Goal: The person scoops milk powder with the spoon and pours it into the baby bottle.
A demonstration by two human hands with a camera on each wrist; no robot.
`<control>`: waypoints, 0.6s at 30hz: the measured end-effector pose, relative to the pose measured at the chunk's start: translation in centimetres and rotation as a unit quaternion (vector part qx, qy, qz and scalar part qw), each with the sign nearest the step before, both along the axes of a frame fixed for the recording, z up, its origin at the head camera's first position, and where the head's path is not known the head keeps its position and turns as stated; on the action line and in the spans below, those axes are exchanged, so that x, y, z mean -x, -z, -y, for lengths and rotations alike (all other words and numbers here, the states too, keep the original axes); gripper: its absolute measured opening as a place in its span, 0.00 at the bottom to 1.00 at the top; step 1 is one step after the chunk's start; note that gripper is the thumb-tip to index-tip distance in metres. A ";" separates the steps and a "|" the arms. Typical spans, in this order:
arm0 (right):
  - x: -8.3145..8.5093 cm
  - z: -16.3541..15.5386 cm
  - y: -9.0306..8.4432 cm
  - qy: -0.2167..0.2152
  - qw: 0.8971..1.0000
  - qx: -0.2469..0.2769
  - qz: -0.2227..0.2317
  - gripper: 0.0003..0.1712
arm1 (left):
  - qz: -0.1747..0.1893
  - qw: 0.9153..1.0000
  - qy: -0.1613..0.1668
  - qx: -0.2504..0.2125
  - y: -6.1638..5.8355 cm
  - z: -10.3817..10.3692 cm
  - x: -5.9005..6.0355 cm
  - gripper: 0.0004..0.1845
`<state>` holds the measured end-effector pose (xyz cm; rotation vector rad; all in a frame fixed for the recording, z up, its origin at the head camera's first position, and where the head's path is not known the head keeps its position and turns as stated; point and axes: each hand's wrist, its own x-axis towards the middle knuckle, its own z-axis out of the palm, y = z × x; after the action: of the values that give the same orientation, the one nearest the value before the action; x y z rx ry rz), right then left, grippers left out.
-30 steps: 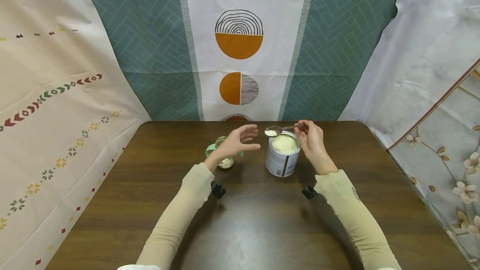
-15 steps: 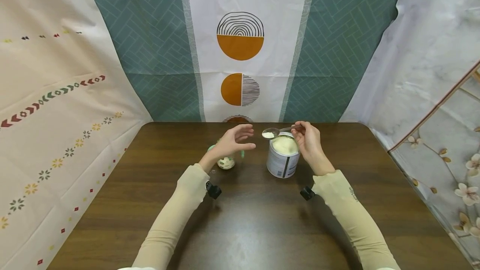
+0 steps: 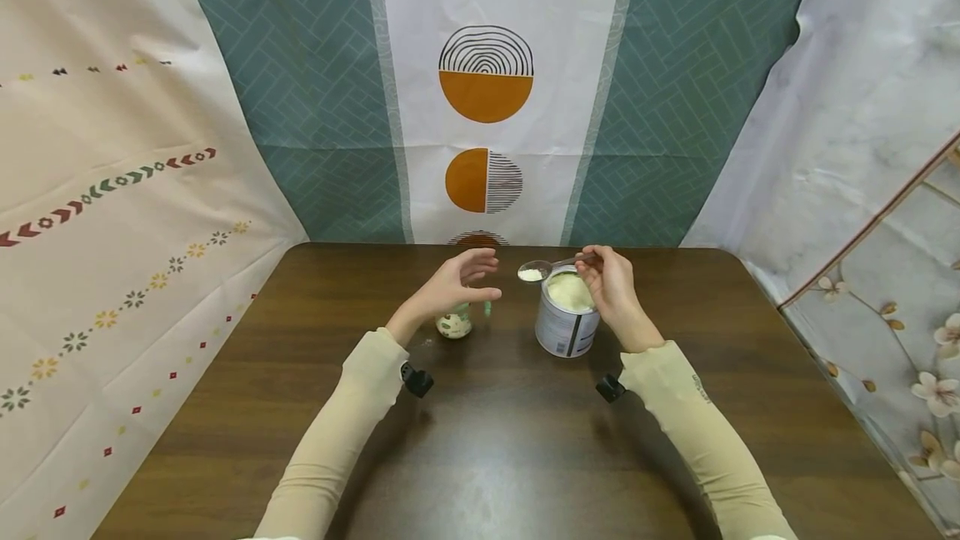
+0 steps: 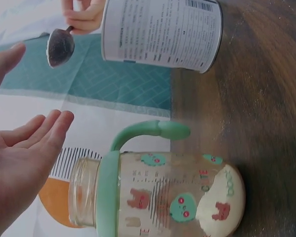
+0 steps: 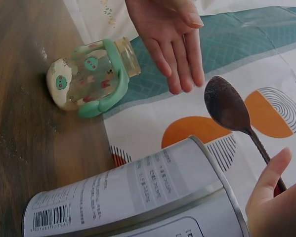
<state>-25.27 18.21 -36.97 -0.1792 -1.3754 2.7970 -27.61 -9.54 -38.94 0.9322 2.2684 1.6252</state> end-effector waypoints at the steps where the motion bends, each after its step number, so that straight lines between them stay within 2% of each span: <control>1: 0.0 0.1 0.0 -0.002 1.000 -0.002 -0.001 0.19 | -0.001 1.000 -0.002 -0.002 0.0 0.1 0.0 0.35; 18: 0.4 1.8 0.0 -0.039 0.999 -0.036 0.006 0.16 | -0.028 0.999 -0.021 -0.009 -0.7 1.6 0.1 0.36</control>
<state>-25.70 16.40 -36.96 -0.1441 -1.5154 2.8071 -27.70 -11.16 -38.28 0.9518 2.3279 1.6607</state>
